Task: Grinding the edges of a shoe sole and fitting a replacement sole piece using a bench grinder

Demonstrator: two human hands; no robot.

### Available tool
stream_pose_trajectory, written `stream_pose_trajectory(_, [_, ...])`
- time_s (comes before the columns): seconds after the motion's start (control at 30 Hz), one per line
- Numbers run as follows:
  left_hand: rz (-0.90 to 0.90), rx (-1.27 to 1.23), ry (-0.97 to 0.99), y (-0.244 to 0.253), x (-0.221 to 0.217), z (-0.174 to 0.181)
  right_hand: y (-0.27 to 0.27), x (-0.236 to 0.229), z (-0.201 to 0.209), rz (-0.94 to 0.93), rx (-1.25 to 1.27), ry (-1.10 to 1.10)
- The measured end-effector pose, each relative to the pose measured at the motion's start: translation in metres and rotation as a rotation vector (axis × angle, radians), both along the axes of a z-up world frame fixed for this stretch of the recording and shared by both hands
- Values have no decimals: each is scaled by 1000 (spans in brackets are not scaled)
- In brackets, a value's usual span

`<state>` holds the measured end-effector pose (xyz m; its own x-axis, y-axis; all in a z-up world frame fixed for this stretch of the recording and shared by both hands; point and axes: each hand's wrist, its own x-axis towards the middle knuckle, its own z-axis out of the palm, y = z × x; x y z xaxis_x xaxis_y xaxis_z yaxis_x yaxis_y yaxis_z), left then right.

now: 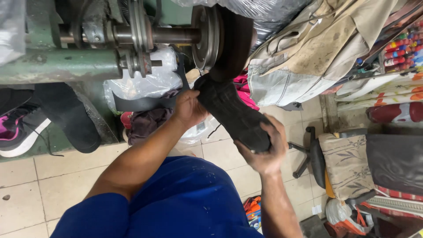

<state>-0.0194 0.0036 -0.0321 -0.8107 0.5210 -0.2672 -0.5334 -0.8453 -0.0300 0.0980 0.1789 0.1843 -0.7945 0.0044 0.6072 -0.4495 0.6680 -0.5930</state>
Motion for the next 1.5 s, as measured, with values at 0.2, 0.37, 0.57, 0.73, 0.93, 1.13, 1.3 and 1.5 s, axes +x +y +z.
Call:
stream_pose_trajectory(0.2, [143,106,-96,-16,-36,-10,-31,-66,-9,129,-46,30])
stream_pose_trajectory(0.37, [38,-14,-16,-18,-15,-15,-26,-28,7,80,-38,-23])
stream_pose_trajectory(0.57, [-153,-36,357,-11,36,89,14,57,6,-94,-160,-32])
stream_pose_trajectory(0.73, [-150,-153,354,28,10,62,25,45,-40,-272,-201,15])
stream_pose_trajectory(0.93, [11,-250,-37,45,-35,8,-9,-47,-57,-293,-244,12])
stream_pose_trajectory(1.13, [137,-310,-114,13,-55,-43,-46,-90,-73,-288,-266,-127])
stream_pose_trajectory(1.3, [105,-278,-19,-12,-9,40,-30,-38,-15,-178,-229,-101])
stream_pose_trajectory(1.5, [-25,-785,427,-55,19,45,75,20,17,241,-294,-128])
